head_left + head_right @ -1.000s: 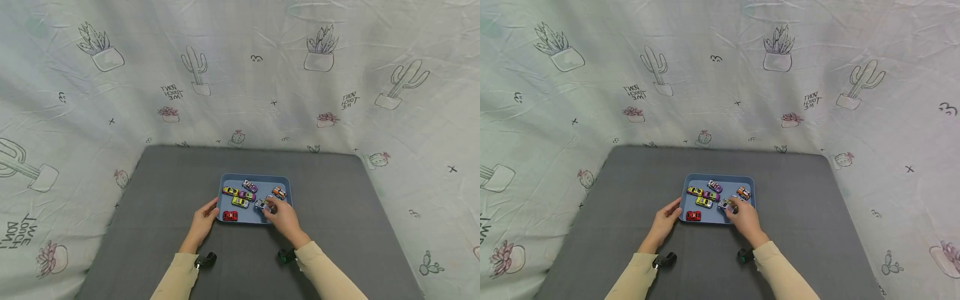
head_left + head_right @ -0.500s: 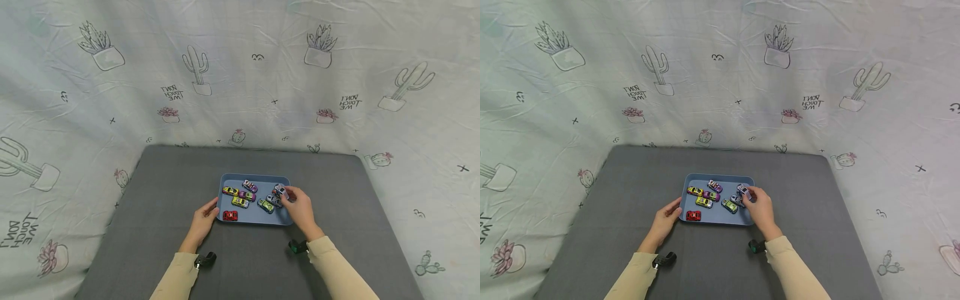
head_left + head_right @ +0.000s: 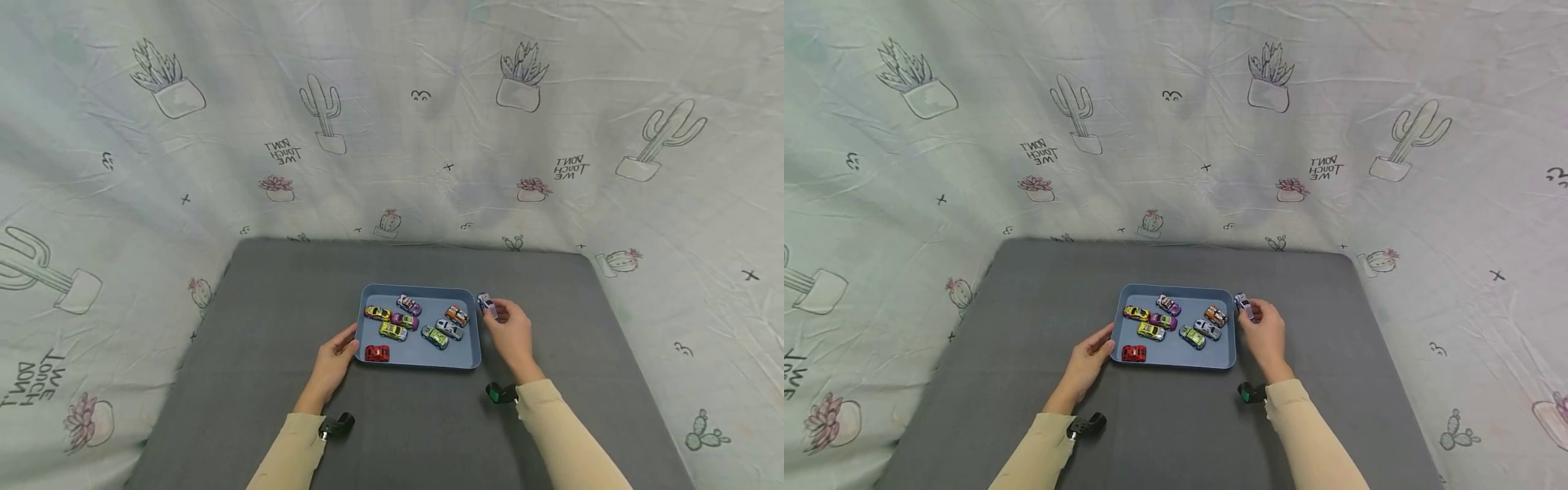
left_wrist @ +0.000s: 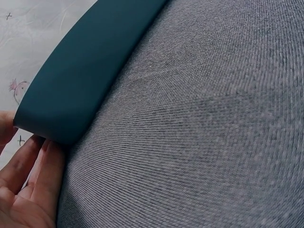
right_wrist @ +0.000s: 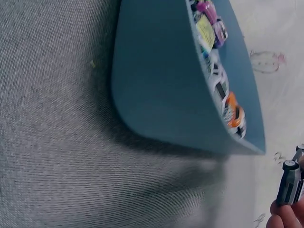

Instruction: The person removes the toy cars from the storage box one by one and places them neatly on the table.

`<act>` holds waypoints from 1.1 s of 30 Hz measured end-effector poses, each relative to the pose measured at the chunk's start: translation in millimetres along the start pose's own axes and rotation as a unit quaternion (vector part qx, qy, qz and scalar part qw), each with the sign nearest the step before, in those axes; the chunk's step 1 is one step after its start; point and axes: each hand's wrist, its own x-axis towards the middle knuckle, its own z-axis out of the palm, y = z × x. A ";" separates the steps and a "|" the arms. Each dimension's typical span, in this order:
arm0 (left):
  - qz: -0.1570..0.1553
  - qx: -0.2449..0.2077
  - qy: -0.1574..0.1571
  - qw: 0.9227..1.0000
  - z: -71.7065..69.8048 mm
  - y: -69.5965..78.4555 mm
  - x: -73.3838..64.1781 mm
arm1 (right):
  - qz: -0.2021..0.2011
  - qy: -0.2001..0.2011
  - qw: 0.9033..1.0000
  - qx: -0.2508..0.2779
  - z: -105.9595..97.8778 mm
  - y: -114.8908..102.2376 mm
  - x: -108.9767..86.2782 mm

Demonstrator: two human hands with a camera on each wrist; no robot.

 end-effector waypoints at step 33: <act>-0.018 -0.013 -0.030 0.999 -3.4 28.2 -7.6 | 0.108 0.049 0.993 0.001 10.8 65.9 9.4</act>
